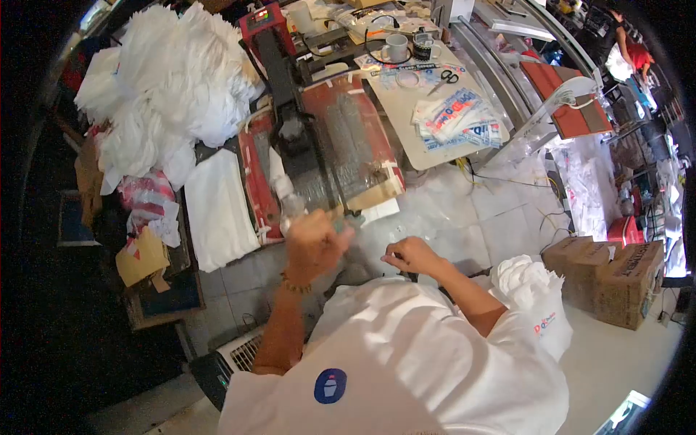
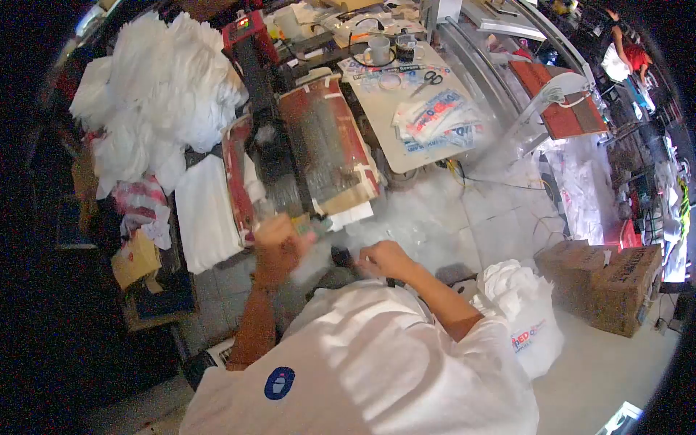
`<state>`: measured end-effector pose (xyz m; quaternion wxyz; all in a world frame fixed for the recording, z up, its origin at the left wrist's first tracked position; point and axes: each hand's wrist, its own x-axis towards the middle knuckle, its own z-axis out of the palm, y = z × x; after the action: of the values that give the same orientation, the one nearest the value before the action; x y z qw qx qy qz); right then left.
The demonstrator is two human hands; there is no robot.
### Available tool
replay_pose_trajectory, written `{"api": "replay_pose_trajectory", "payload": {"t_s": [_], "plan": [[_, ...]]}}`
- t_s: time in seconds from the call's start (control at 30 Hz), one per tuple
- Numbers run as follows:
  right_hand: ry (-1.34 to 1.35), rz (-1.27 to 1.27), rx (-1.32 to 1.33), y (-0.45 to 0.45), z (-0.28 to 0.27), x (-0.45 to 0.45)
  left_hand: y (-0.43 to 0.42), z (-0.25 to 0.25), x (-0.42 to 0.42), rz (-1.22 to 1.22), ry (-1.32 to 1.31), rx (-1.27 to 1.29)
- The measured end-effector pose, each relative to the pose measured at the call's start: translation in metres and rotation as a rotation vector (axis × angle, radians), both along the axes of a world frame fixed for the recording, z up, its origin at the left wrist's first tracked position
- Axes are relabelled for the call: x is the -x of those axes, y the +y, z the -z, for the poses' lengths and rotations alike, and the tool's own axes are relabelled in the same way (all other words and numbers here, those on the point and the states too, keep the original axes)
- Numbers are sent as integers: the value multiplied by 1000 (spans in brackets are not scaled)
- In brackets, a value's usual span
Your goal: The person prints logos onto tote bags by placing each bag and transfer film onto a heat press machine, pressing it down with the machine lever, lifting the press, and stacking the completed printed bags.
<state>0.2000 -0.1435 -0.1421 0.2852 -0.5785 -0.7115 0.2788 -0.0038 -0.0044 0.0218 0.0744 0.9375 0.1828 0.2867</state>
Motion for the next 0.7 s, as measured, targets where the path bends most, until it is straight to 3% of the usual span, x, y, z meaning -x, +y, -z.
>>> {"api": "replay_pose_trajectory", "payload": {"t_s": [0.07,0.13,0.2,0.27,0.33,0.4,0.47,0.5,0.6,0.67,0.7], "plan": [[-7,-23,-33,2,-18,-2,4,10,3,-128,-228,518],[-1,-44,-68,18,-55,4,9,-3,0,-180,-164,504],[16,-39,-113,31,-88,12,25,-12,3,-2,-150,651],[38,-37,-164,46,-120,22,54,-17,4,-111,-141,580],[50,-58,-398,61,-148,35,95,-12,2,-182,-270,496],[68,-124,-480,83,-164,52,141,2,-1,-311,-331,137],[46,-127,-644,100,-174,70,169,5,-6,-613,-191,65],[48,-143,-650,108,-171,79,189,14,-9,-627,-197,58],[-85,-89,-621,117,-160,96,227,48,-13,-666,-242,210],[-251,-69,-299,111,-164,98,233,57,-16,-540,-319,918],[-189,-72,-334,111,-165,98,224,50,-14,-533,-311,773]]}}
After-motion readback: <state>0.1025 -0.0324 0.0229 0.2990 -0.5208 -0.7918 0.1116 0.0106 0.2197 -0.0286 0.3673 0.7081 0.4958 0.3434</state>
